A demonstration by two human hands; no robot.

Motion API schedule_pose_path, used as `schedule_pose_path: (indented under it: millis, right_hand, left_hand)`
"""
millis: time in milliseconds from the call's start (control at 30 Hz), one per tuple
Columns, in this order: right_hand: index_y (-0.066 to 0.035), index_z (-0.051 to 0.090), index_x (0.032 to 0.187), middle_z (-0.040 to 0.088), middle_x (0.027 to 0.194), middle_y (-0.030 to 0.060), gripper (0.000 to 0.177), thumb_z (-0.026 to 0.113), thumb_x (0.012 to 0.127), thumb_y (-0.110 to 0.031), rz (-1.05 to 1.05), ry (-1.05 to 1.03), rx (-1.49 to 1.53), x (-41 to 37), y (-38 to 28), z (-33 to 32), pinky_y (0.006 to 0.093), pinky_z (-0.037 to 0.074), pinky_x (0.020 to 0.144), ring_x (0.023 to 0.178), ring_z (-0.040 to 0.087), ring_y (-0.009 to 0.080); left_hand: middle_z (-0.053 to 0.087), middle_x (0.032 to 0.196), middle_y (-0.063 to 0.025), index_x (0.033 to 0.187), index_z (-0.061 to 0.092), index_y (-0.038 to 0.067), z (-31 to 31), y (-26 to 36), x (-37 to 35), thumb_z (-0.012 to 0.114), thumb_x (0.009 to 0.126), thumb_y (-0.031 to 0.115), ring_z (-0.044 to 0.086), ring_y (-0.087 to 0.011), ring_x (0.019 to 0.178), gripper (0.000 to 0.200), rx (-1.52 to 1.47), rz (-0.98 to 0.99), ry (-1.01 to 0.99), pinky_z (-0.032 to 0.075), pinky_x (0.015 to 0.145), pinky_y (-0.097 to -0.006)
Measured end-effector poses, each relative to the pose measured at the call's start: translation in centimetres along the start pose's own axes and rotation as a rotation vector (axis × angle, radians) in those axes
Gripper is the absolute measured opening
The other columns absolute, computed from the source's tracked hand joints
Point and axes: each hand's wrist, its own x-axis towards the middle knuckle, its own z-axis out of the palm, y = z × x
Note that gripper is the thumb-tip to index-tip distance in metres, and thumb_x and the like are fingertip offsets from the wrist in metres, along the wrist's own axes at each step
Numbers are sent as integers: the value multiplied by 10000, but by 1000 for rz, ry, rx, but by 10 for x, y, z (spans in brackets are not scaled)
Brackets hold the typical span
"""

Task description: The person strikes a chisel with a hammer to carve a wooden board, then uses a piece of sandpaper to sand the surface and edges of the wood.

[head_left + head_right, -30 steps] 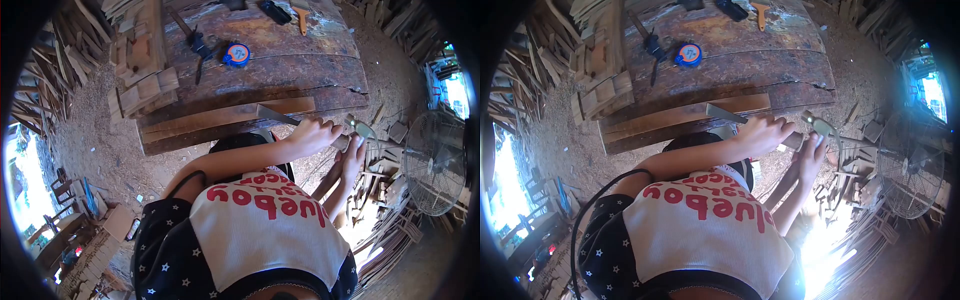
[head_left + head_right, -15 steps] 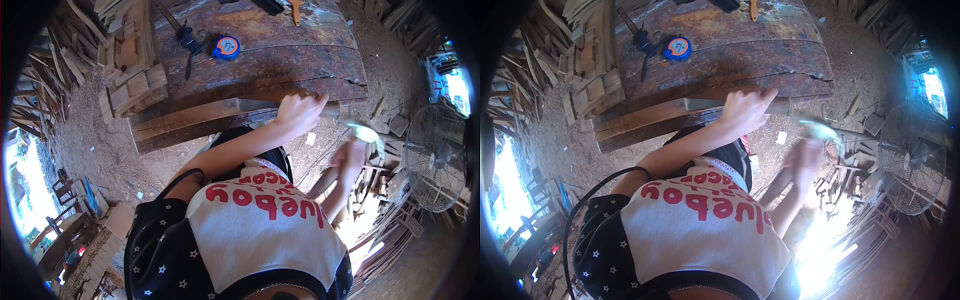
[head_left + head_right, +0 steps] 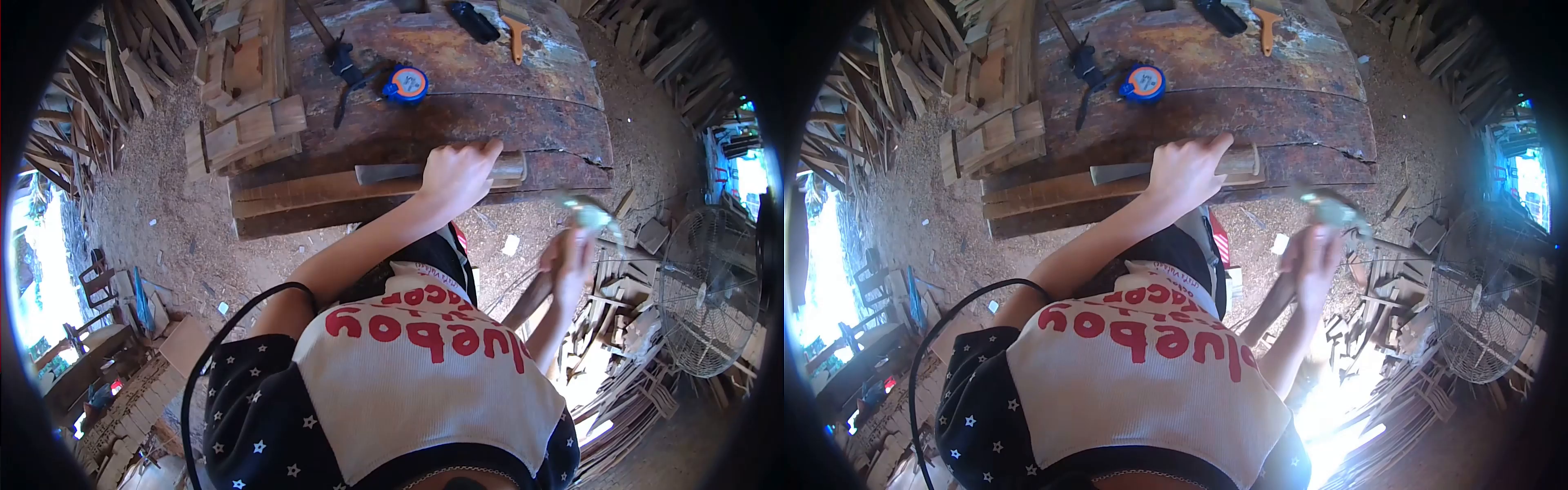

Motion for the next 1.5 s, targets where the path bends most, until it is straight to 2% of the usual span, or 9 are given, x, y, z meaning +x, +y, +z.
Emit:
schedule_pose_path:
  millis: [133, 300, 500, 633, 833, 1033, 1233, 1367, 1500]
  right_hand:
    - [-91, 474, 1091, 440, 618, -16, 423, 422, 962, -490, 160, 313, 523, 21, -51, -2, 224, 335, 393, 455, 396, 62]
    - [-83, 487, 1043, 443, 606, -21, 288, 423, 988, -359, 256, -100, 416, 8, -49, 46, 231, 350, 378, 431, 417, 82]
    - [-71, 494, 1091, 451, 607, -10, 290, 419, 993, -334, 254, 364, 570, 21, -73, 33, 215, 350, 366, 435, 414, 78]
    - [-62, 483, 1064, 449, 580, -4, 281, 447, 984, -329, 219, -235, 385, 1, -52, 67, 220, 362, 348, 421, 426, 79]
    - [-80, 469, 1074, 437, 611, -23, 328, 427, 982, -392, 182, 282, 583, 28, -86, 43, 200, 366, 359, 433, 419, 59]
    - [-58, 476, 1090, 442, 580, -10, 239, 429, 998, -273, 168, -356, 341, 15, -79, 81, 211, 336, 369, 417, 422, 71]
    - [-60, 470, 1047, 450, 578, -21, 288, 415, 994, -338, 135, 111, 532, 30, -98, 80, 223, 365, 370, 423, 424, 74]
    - [-51, 474, 1085, 452, 578, -24, 243, 442, 993, -274, 150, -440, 253, 30, -94, 104, 209, 344, 366, 418, 417, 57]
    - [-70, 485, 1000, 411, 561, -37, 279, 392, 999, -334, 12, -177, 307, 55, -107, 76, 215, 347, 349, 410, 420, 67]
  left_hand:
    - [660, 756, -67, 1006, 547, 130, -12, 4, -6, 726, 628, 187, 668, -257, 640, 422, -27, 15, 56, 519, 503, -379]
    - [646, 730, -57, 981, 555, 131, -7, -20, -15, 704, 620, 160, 663, -247, 631, 392, -15, -1, 77, 516, 497, -358]
    - [631, 701, -50, 981, 561, 144, -22, -22, -23, 690, 615, 151, 659, -244, 617, 388, 11, 15, 169, 519, 494, -363]
    - [645, 735, -56, 999, 564, 153, -30, -27, -25, 700, 623, 166, 660, -258, 617, 400, 73, -102, 10, 521, 495, -374]
    - [651, 732, -63, 1013, 577, 169, -42, -45, -30, 719, 622, 196, 660, -271, 611, 417, 56, -80, 212, 523, 496, -396]
    - [638, 705, -51, 908, 556, 127, -51, -65, -40, 700, 606, 160, 653, -247, 584, 336, 145, -96, 245, 516, 474, -364]
    - [648, 713, -66, 991, 603, 180, -61, -67, -49, 732, 585, 190, 654, -266, 607, 426, 67, -124, 280, 515, 504, -390]
    - [646, 711, -72, 972, 616, 177, -64, -87, -60, 735, 589, 200, 649, -275, 603, 402, 169, -211, 187, 514, 507, -388]
    - [650, 725, -76, 967, 625, 171, -81, -86, -70, 742, 592, 205, 648, -288, 612, 394, 92, -163, 237, 513, 515, -405]
